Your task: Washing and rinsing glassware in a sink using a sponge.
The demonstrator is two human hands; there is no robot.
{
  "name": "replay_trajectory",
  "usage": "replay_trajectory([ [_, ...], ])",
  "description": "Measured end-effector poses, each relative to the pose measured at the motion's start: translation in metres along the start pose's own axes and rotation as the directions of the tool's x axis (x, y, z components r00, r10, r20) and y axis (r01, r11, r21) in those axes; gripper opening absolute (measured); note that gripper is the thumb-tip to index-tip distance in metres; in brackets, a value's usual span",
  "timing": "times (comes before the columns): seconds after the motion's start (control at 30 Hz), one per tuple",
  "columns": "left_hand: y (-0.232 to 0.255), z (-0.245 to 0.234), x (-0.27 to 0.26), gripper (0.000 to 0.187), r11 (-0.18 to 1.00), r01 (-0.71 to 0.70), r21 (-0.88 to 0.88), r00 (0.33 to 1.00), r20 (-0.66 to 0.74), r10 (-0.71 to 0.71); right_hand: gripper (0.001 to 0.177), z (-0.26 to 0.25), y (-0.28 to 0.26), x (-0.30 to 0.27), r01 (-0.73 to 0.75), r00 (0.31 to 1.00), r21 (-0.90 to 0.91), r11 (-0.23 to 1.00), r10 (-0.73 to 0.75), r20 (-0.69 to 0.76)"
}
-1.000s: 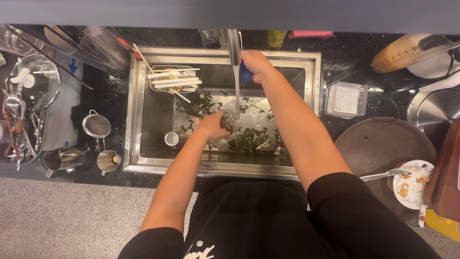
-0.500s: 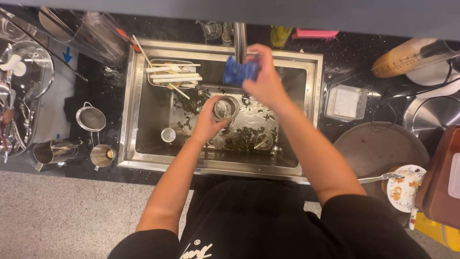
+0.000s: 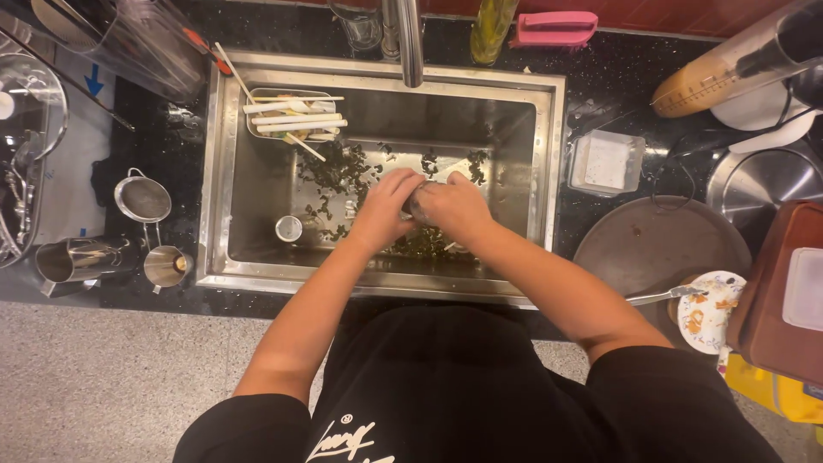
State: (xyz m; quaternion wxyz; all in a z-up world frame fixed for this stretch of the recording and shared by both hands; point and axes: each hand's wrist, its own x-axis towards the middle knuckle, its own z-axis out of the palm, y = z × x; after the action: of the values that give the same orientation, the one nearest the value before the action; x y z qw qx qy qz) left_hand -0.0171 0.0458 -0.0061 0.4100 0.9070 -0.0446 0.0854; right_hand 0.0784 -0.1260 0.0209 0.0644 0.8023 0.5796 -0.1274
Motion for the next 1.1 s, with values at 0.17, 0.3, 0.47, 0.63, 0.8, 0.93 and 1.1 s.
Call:
replay_trajectory([
  [0.17, -0.006, -0.009, 0.002, 0.080, 0.997, 0.030, 0.066, 0.999, 0.031, -0.033, 0.030, 0.040, -0.005, -0.007, 0.011, 0.799, 0.491, 0.871, 0.287, -0.528],
  [0.3, -0.014, -0.003, -0.002, 0.080, 0.998, 0.002, 0.070, 1.000, 0.026, -0.004, 0.036, 0.042, 0.001, -0.015, 0.217, 0.879, 0.406, 0.888, 0.004, -0.477],
  [0.47, -0.008, 0.006, 0.013, 0.081, 0.937, -0.234, 0.259, 0.968, -0.027, 0.249, 0.025, 0.054, -0.003, -0.015, 0.059, 0.889, 0.342, 0.938, 0.106, -0.446],
  [0.63, -0.016, 0.005, 0.022, 0.095, 0.775, 0.287, -0.563, 0.938, 0.003, -0.346, 0.011, 0.045, -0.005, -0.014, -0.043, 0.824, 0.607, 0.794, 0.371, -0.427],
  [0.8, -0.028, 0.050, 0.034, 0.086, -0.155, 0.342, -0.927, 0.584, 0.339, -0.738, 0.016, 0.008, -0.016, -0.006, -0.082, 0.940, 0.284, 0.955, 0.169, -0.295],
  [0.93, -0.026, 0.083, 0.039, 0.076, 0.089, 0.094, -0.992, 0.520, -0.027, -0.854, 0.058, 0.002, -0.021, 0.001, -0.110, 0.961, 0.739, 0.664, 0.261, -0.092],
  [1.1, 0.024, 0.032, 0.048, 0.085, -0.199, -0.015, -0.980, 0.637, 0.144, -0.757, 0.080, 0.002, -0.017, 0.000, 0.120, 0.947, 0.901, 0.417, 0.224, -0.230],
])
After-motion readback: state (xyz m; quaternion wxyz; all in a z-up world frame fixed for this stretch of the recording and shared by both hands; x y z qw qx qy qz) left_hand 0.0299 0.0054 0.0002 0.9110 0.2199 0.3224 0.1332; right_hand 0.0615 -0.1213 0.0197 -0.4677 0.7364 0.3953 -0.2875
